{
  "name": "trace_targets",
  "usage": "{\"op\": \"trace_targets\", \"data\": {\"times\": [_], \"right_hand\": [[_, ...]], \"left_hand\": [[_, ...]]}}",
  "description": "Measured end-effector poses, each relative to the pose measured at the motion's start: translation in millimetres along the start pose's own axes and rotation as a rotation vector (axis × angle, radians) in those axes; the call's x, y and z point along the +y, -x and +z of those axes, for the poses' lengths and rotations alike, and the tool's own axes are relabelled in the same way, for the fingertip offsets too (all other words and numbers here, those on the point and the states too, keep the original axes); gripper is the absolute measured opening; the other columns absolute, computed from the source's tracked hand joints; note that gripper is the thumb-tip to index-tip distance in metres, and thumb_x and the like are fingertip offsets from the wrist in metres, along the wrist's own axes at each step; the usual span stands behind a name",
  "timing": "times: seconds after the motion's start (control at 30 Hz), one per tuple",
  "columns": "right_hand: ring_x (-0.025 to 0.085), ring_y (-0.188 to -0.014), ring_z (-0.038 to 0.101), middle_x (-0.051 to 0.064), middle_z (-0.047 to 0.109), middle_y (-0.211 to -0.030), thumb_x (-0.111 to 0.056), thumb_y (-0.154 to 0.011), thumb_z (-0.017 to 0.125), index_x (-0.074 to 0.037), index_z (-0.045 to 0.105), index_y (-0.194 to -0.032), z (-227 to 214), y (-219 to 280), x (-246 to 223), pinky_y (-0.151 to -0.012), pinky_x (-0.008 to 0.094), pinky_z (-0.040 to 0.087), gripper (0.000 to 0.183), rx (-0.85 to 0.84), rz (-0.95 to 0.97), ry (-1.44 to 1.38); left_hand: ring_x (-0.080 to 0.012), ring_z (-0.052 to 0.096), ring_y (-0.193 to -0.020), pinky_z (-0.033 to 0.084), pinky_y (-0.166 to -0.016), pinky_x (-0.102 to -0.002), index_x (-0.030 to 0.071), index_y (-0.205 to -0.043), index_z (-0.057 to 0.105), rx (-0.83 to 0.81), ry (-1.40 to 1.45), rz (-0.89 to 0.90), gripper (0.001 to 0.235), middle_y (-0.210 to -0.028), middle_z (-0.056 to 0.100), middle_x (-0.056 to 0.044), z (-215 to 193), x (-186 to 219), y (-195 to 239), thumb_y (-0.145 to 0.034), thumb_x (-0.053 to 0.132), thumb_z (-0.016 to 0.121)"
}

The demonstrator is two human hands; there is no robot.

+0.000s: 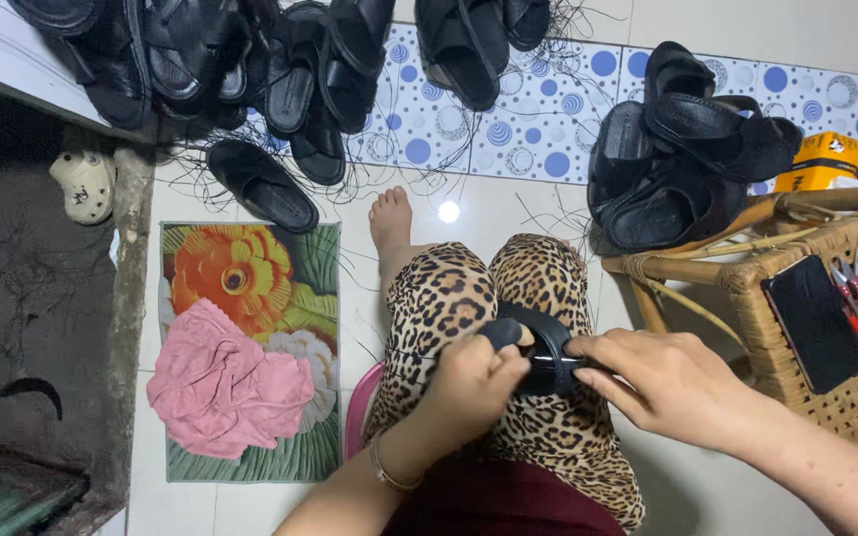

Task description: The person sits on the floor and sews a black slip-on shoe using a needle and thread. They repeatedly pass the needle through the shoe's sole and upper, pulling the thread to secure the stitching.

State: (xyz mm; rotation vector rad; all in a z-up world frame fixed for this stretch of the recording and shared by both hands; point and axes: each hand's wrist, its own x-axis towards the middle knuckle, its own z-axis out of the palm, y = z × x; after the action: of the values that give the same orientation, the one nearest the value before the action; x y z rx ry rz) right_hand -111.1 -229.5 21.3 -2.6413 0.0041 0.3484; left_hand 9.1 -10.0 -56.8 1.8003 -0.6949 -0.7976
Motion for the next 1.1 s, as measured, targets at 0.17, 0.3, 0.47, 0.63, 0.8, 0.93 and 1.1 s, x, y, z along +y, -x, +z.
{"op": "trace_targets", "data": {"times": [0.17, 0.3, 0.47, 0.63, 0.8, 0.93, 1.1], "right_hand": [[0.031, -0.066, 0.07, 0.001, 0.066, -0.087, -0.035, -0.092, 0.063, -0.03, 0.062, -0.13, -2, 18, 7, -0.052, 0.046, 0.057, 0.039, -0.035, -0.063, 0.168], [0.01, -0.075, 0.073, -0.02, 0.058, -0.087, -0.064, -0.087, 0.041, -0.082, 0.023, -0.148, -56, 25, 13, -0.062, 0.035, 0.059, 0.066, -0.575, 0.415, 0.494], [0.005, -0.1, 0.07, -0.021, 0.074, -0.127, -0.057, -0.086, 0.053, -0.06, 0.049, -0.147, -58, 48, 38, -0.091, 0.022, 0.056, 0.061, -0.334, 0.562, -0.05], [0.009, -0.109, 0.076, 0.0, 0.088, -0.116, -0.029, -0.091, 0.066, -0.01, 0.083, -0.114, 10, 22, 15, -0.104, 0.027, 0.051, 0.034, 0.049, 0.36, -0.812], [0.015, -0.076, 0.056, 0.007, 0.067, -0.087, -0.026, -0.1, 0.061, -0.006, 0.067, -0.078, -12, 10, -13, -0.071, 0.03, 0.045, 0.031, 0.031, 0.134, -1.102], [0.015, -0.096, 0.064, 0.004, 0.066, -0.102, -0.02, -0.094, 0.067, -0.006, 0.075, -0.083, -16, 16, -14, -0.091, 0.031, 0.047, 0.02, 0.168, 0.131, -0.808], [0.01, -0.063, 0.068, 0.004, 0.081, -0.07, -0.02, -0.091, 0.071, -0.007, 0.09, -0.11, 17, 7, -19, -0.055, 0.024, 0.053, 0.03, -0.029, 0.396, -1.074]], "left_hand": [[-0.031, 0.057, -0.068, 0.046, -0.07, -0.046, 0.001, -0.085, 0.051, -0.167, 0.06, 0.225, 0.018, -0.076, 0.056, -0.014, -4, 28, -1, -0.098, 0.012, 0.058], [-0.0216, 0.046, -0.051, 0.034, -0.051, -0.042, 0.006, -0.063, 0.037, -0.058, 0.007, 0.177, 0.046, -0.059, 0.044, -0.007, -2, 10, -1, -0.098, 0.018, 0.064], [-0.0092, 0.051, -0.051, 0.045, -0.05, -0.026, 0.003, -0.116, 0.068, -0.071, 0.191, 0.03, 0.023, -0.063, 0.054, 0.003, -29, 28, -6, -0.102, 0.011, 0.053], [-0.0343, 0.064, -0.069, 0.047, -0.07, -0.051, 0.003, -0.073, 0.063, -0.135, -0.235, 0.075, 0.042, -0.078, 0.067, -0.017, -23, 25, -6, -0.099, 0.036, 0.061], [-0.0132, 0.046, -0.054, 0.037, -0.051, -0.034, 0.01, -0.061, 0.048, -0.231, -0.191, -0.31, 0.056, -0.061, 0.052, 0.001, -36, 36, -7, -0.1, 0.043, 0.069], [-0.009, 0.054, -0.06, 0.045, -0.06, -0.026, 0.013, -0.069, 0.058, -0.165, 0.152, -0.414, 0.036, -0.065, 0.062, 0.004, -41, 47, -2, -0.099, 0.032, 0.065], [-0.0111, 0.053, -0.042, 0.033, -0.036, -0.02, 0.006, -0.104, 0.059, -0.157, 0.743, -0.46, 0.013, -0.067, 0.067, -0.013, -39, 49, 1, -0.104, 0.019, 0.058]]}}
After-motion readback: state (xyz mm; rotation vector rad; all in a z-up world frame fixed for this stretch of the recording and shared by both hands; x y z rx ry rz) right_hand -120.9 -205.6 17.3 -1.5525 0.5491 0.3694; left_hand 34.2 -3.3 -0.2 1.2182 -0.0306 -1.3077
